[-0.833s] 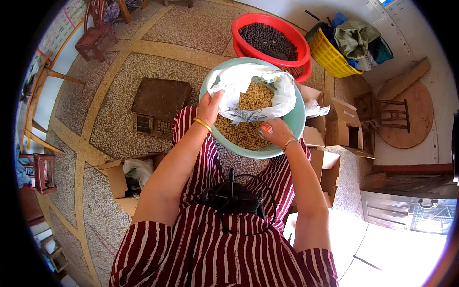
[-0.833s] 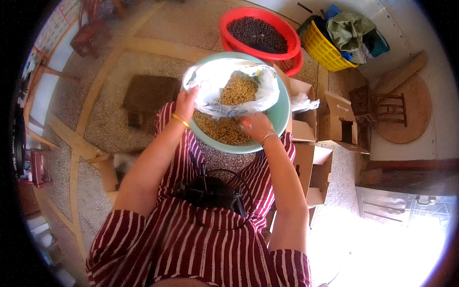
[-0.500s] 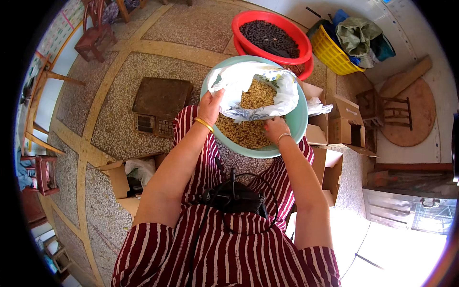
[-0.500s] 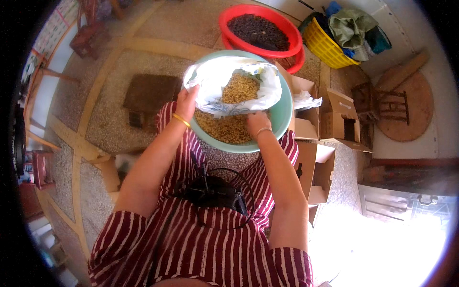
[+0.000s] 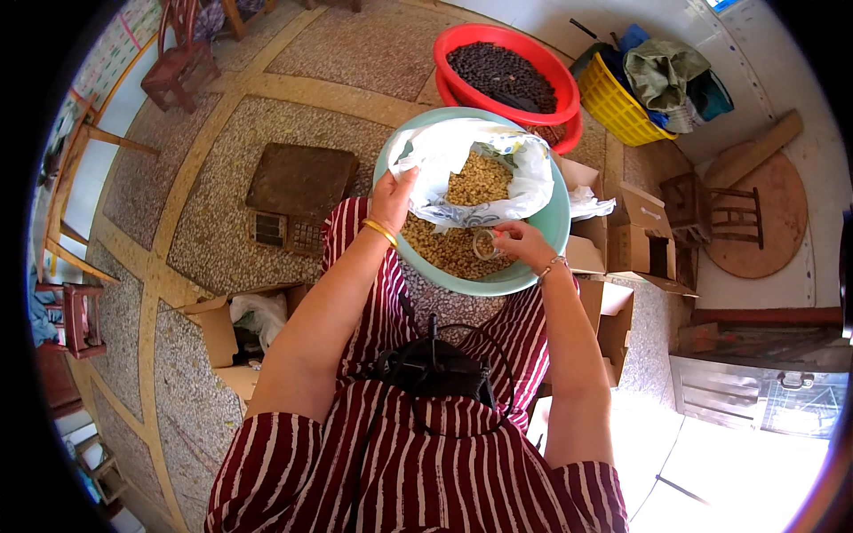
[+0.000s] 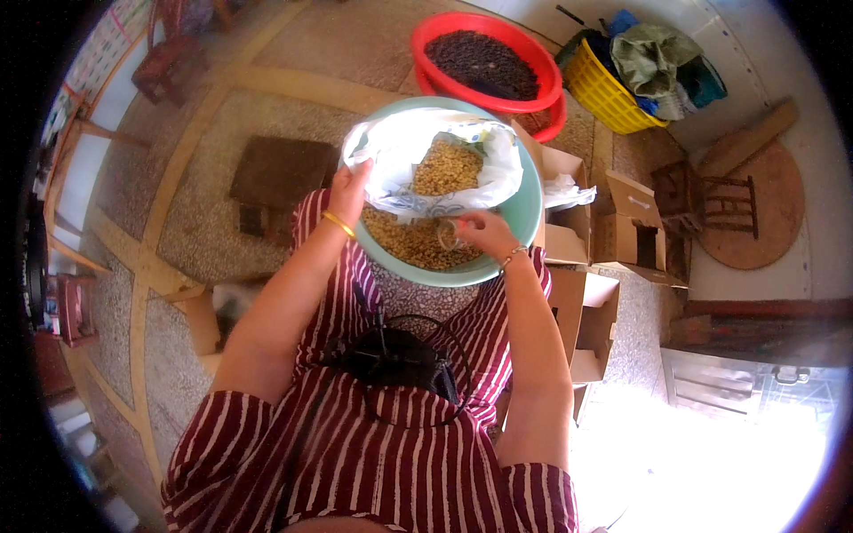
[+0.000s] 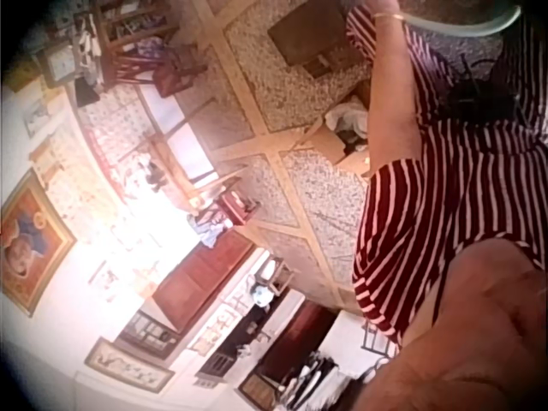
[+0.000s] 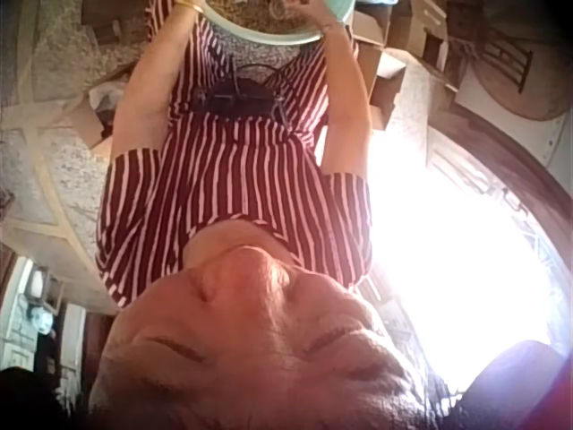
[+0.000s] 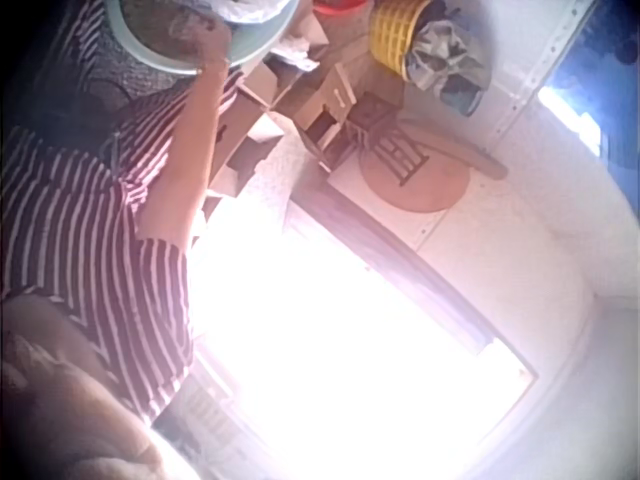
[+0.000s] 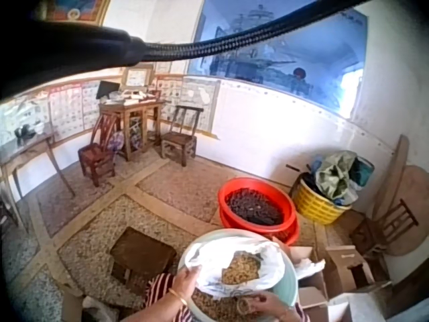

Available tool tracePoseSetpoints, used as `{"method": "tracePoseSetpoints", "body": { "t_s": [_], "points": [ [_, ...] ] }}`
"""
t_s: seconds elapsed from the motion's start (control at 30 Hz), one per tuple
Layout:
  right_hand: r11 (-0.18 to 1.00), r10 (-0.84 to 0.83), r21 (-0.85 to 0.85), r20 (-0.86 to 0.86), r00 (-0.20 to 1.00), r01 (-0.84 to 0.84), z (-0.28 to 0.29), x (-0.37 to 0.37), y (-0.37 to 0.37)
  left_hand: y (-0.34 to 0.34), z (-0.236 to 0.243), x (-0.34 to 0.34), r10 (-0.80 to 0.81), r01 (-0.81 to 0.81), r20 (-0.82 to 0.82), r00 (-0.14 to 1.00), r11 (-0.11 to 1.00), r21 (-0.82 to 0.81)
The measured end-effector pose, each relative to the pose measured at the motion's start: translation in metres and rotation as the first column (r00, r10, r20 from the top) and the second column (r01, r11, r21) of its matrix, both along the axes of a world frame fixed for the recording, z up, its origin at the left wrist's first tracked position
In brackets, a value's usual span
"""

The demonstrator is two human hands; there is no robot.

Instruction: The person sits on the floor and pours light-colored grains from a white sack into a light blue basin using a small plastic cup. The person repeatedly scoops grains from the sack and pours them into the basin, which already contains some grains.

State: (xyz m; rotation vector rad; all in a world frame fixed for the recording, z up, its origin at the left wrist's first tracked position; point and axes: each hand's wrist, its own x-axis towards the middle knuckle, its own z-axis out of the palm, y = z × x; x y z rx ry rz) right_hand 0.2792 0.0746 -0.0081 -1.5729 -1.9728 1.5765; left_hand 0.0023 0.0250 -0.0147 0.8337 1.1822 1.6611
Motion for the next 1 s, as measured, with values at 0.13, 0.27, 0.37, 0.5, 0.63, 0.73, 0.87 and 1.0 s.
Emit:
{"method": "tracePoseSetpoints", "body": {
  "t_s": [0.13,0.27,0.37,0.5,0.63,0.73,0.87,1.0],
  "points": [
    [0.983,-0.131,-0.151,-0.152,0.980,0.108,0.014,0.003,-0.004,0.002,-0.003,-0.001,0.014,-0.014,-0.016,1.000,0.999,0.032],
    [0.961,-0.228,-0.206,-0.220,0.948,0.183,0.030,0.001,-0.004,-0.004,0.013,0.001,0.027,-0.038,-0.090,0.996,0.991,-0.126],
    [0.959,-0.283,-0.092,-0.248,0.926,0.269,0.042,-0.007,0.004,0.000,-0.004,-0.004,0.056,-0.056,-0.075,0.996,0.998,0.003],
    [0.810,-0.233,0.536,-0.080,0.969,0.239,0.043,-0.022,0.024,0.000,0.002,0.001,0.037,-0.036,-0.016,0.999,0.998,0.054],
    [0.506,-0.184,0.862,0.077,0.980,0.027,0.062,-0.045,0.032,0.000,-0.004,-0.001,0.031,-0.030,-0.023,0.999,0.998,0.055],
    [0.408,-0.233,0.911,0.169,0.958,-0.061,0.066,-0.054,0.032,0.003,-0.008,-0.002,0.031,-0.030,-0.023,0.999,0.998,0.058],
    [0.305,-0.218,0.940,0.227,0.949,-0.155,0.074,-0.054,0.033,0.004,-0.005,-0.001,0.012,-0.012,-0.012,1.000,1.000,0.027],
    [0.334,-0.192,0.942,0.053,0.980,0.014,0.076,-0.049,0.030,0.002,-0.007,-0.001,0.007,-0.008,0.008,1.000,0.999,0.048]
  ]
}}
